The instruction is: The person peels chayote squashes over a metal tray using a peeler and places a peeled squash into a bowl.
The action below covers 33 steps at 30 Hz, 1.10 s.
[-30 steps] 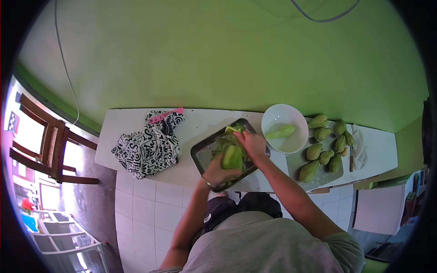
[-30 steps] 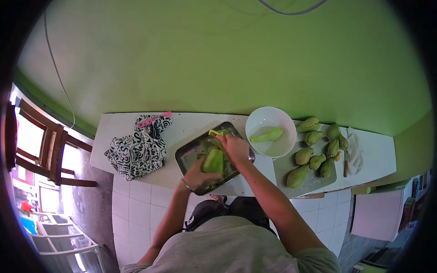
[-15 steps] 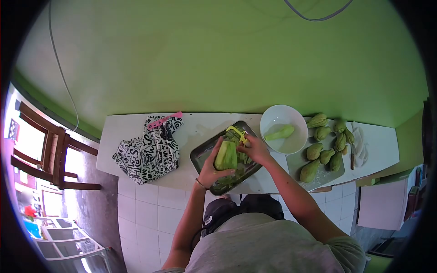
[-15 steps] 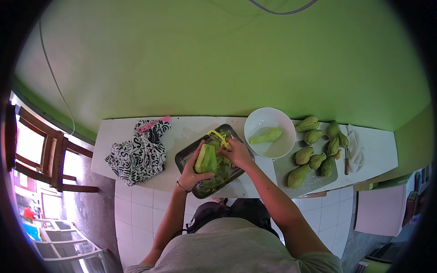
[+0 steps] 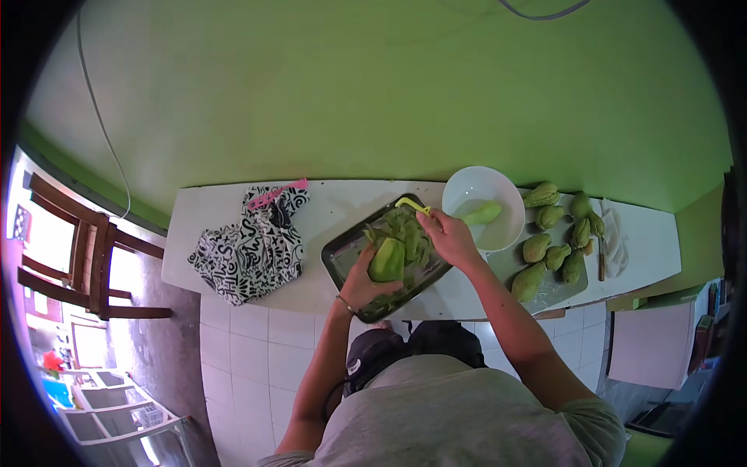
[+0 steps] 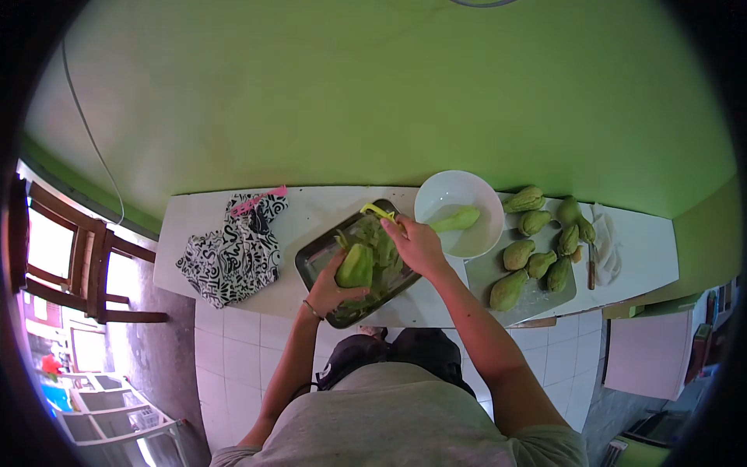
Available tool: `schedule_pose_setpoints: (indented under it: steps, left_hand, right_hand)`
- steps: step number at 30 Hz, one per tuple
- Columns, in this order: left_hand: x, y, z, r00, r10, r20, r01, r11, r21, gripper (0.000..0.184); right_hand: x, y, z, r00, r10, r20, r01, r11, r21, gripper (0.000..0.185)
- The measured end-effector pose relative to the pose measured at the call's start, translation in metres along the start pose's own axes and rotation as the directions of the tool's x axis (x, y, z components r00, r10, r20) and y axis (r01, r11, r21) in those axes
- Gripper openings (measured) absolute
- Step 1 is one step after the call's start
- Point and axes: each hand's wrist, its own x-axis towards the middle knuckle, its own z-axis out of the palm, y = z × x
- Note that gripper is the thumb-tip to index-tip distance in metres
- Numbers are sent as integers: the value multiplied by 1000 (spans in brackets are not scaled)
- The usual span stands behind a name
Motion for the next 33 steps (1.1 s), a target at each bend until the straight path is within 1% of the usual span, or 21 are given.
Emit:
schedule_pose_setpoints:
  steps: [2,4,5,7,8,10,11,14,16,17,19,20,23,24,25,27,28,31,33]
  left_hand:
    - [2,-10,-4,997,74,1,-74,997,-8,76]
    - [-1,11,-6,996,-89,23,90,994,-68,75]
    - [-3,19,-7,985,-169,39,172,981,-95,75]
    - [-3,18,-7,986,-164,24,165,984,-66,73]
    - [-3,18,-7,987,-162,21,162,985,-49,72]
    - [-2,11,-7,993,-112,-37,114,992,49,69]
    - [-2,10,-8,995,-82,-62,88,991,100,67]
    - [2,12,-14,979,-184,-92,189,980,54,62]
    - [2,14,-18,984,-129,-125,147,978,151,59]
    - [3,16,-21,985,-96,-141,123,972,200,57]
    - [8,-7,-27,978,-105,-182,136,977,166,63]
    - [8,-5,-27,973,-110,-204,142,979,149,66]
    - [-7,10,-7,977,-212,-19,212,977,-4,65]
    - [-12,21,8,970,-244,4,244,969,-39,67]
    - [-11,22,17,972,-237,-10,235,969,-71,68]
    - [-12,19,27,973,-231,-28,225,965,-137,71]
    - [-10,5,28,978,-190,-83,179,977,-117,75]
    - [-8,3,11,982,-169,-80,164,984,-63,75]
    - [-8,8,3,983,-168,-79,162,983,-81,73]
  right_hand:
    - [-19,0,11,996,-63,57,68,994,-91,48]
    - [-41,-12,18,987,-104,126,122,982,-143,49]
    - [-47,-14,25,981,-151,119,170,971,-171,50]
    - [-54,-13,36,964,-243,106,261,938,-227,51]
    - [-51,-11,39,952,-296,78,306,916,-261,49]
    - [-43,-4,45,917,-398,23,382,861,-336,46]
    - [-40,-2,48,911,-413,-2,386,854,-349,46]
    - [-29,2,62,883,-462,-77,400,829,-390,46]
    - [-24,5,74,862,-489,-130,401,818,-413,49]
    - [-22,2,77,870,-473,-141,385,829,-406,49]
    - [-22,-3,82,886,-435,-161,346,852,-394,51]
    - [-19,0,84,905,-386,-181,291,869,-400,51]
    - [4,14,87,943,-253,-214,143,892,-428,53]
    - [15,22,79,952,-218,-213,104,889,-445,54]
    - [23,29,73,959,-183,-217,65,885,-460,54]
    - [20,28,56,964,-168,-205,73,912,-403,53]
    - [15,26,47,968,-157,-197,73,923,-377,53]
    - [-7,19,37,965,-178,-190,125,957,-261,51]
    - [-24,12,37,974,-180,-137,155,972,-176,50]
